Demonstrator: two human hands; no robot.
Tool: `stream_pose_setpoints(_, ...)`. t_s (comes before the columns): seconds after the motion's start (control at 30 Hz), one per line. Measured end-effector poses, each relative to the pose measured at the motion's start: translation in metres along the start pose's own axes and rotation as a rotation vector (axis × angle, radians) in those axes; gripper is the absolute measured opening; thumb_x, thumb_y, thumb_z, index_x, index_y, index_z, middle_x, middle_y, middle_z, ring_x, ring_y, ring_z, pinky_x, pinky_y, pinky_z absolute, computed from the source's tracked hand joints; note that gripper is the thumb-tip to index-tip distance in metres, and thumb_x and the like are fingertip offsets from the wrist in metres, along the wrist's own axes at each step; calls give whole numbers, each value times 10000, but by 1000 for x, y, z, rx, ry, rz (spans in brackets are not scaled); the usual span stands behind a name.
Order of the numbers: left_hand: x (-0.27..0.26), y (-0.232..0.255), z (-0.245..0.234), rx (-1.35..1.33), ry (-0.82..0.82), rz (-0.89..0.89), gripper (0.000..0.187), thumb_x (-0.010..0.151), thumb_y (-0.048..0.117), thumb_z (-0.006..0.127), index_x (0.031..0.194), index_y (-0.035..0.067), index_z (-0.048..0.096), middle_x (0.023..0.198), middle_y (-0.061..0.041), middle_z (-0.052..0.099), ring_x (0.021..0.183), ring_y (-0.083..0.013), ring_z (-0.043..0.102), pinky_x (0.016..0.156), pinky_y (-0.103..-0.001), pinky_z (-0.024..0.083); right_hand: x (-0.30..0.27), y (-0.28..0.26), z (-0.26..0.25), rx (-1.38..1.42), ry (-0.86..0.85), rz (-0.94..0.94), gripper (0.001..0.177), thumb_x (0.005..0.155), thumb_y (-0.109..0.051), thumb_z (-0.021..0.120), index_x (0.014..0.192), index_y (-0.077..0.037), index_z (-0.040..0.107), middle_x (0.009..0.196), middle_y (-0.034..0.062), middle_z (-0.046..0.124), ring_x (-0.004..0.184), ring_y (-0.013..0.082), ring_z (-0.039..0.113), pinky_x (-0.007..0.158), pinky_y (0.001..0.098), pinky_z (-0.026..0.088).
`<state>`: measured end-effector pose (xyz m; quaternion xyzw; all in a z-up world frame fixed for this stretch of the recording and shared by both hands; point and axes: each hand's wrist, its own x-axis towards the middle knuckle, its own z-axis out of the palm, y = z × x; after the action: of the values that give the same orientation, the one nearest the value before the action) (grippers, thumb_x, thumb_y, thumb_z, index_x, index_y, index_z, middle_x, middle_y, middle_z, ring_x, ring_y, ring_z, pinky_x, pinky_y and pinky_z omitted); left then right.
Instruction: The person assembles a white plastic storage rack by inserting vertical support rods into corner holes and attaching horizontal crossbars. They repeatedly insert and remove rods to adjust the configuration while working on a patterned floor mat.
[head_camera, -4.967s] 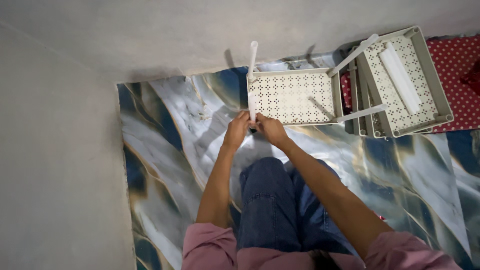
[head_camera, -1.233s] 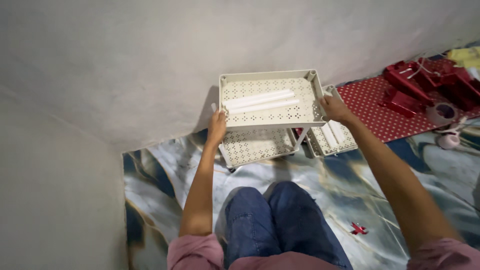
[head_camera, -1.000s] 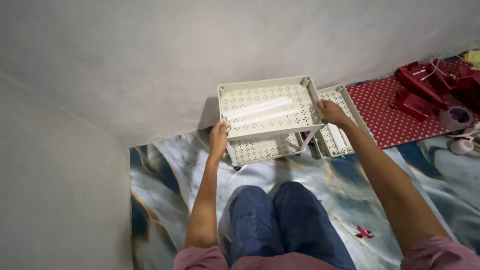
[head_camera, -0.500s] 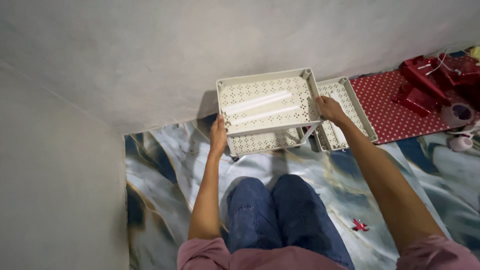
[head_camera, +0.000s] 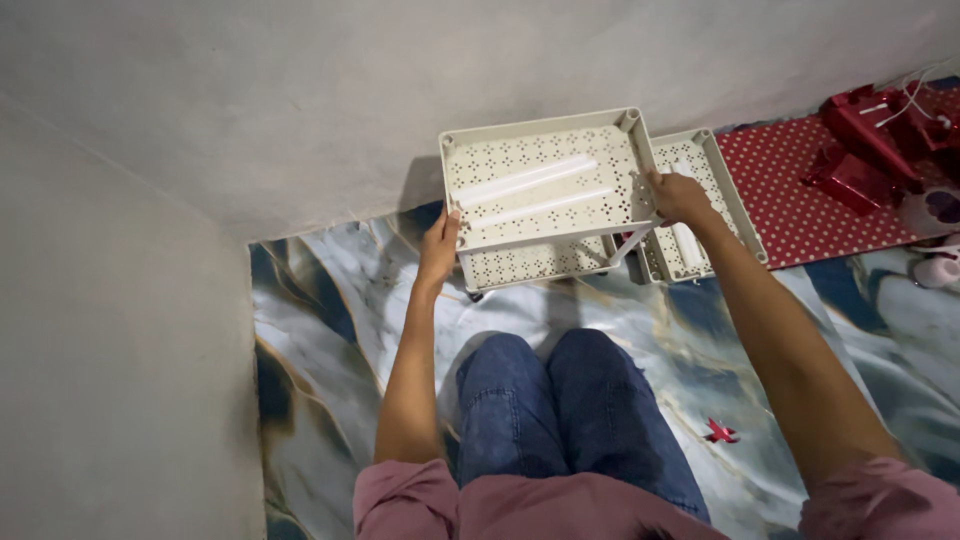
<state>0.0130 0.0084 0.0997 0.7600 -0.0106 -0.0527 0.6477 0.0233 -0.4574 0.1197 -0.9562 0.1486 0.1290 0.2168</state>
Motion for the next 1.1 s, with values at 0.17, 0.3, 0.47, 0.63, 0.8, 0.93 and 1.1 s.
stream_pose_setpoints(0.17, 11, -15, 6, 172, 55, -13, 535, 1080, 435, 445, 1402, 37, 599, 1146, -169, 733, 1021, -176, 678, 913, -319, 500, -14, -12, -4, -116, 69, 13, 764, 1132, -488, 212, 958, 38, 739, 652, 170, 715, 679, 334, 733, 814, 451, 570)
stream_pose_setpoints(0.3, 17, -31, 9, 158, 71, -97, 501, 1070, 399, 439, 1322, 24, 656, 928, -155, 729, 777, -195, 614, 759, -353, 520, -27, -27, -9, -13, 78, 55, 738, 1102, -508, 210, 1011, 20, 717, 675, 193, 708, 655, 343, 730, 823, 452, 582)
stream_pose_setpoints(0.47, 15, -36, 6, 117, 40, 32, 469, 1098, 359, 438, 1311, -10, 635, 913, -87, 720, 764, -146, 604, 751, -341, 519, -26, -24, -14, 296, -38, 114, 781, 1064, -621, 257, 1051, 49, 659, 731, 175, 678, 617, 347, 734, 708, 481, 613)
stream_pose_setpoints(0.63, 9, -20, 5, 167, 24, 35, 491, 1080, 323, 370, 1443, 32, 528, 837, -93, 659, 678, -178, 552, 670, -353, 500, -25, -24, -6, 130, 20, 85, 1005, 1053, -743, 268, 931, 119, 769, 768, 287, 764, 669, 313, 732, 709, 374, 552)
stream_pose_setpoints(0.8, 2, -8, 8, 179, 28, 41, 488, 1135, 340, 340, 1410, 9, 571, 927, -111, 667, 779, -176, 561, 742, -349, 484, -38, -22, -1, 563, -112, 314, 982, 897, -859, 332, 861, 64, 664, 731, 182, 697, 557, 278, 715, 472, 357, 592)
stream_pose_setpoints(0.93, -5, -1, 9, 138, 34, 138, 506, 1140, 347, 330, 1379, -22, 581, 1047, -123, 720, 867, -194, 620, 826, -345, 503, -48, -16, 6, 738, -154, 267, 948, 873, -888, 375, 801, 3, 692, 630, 82, 623, 494, 177, 598, 424, 302, 491)
stream_pose_setpoints(1.1, -7, -3, 10, 116, 32, -43, 521, 1116, 354, 329, 1407, 0, 575, 1094, -214, 710, 910, -322, 630, 862, -423, 490, -31, -3, 26, 635, -68, 292, 932, 891, -854, 413, 718, 30, 654, 573, 95, 573, 448, 199, 565, 415, 347, 454)
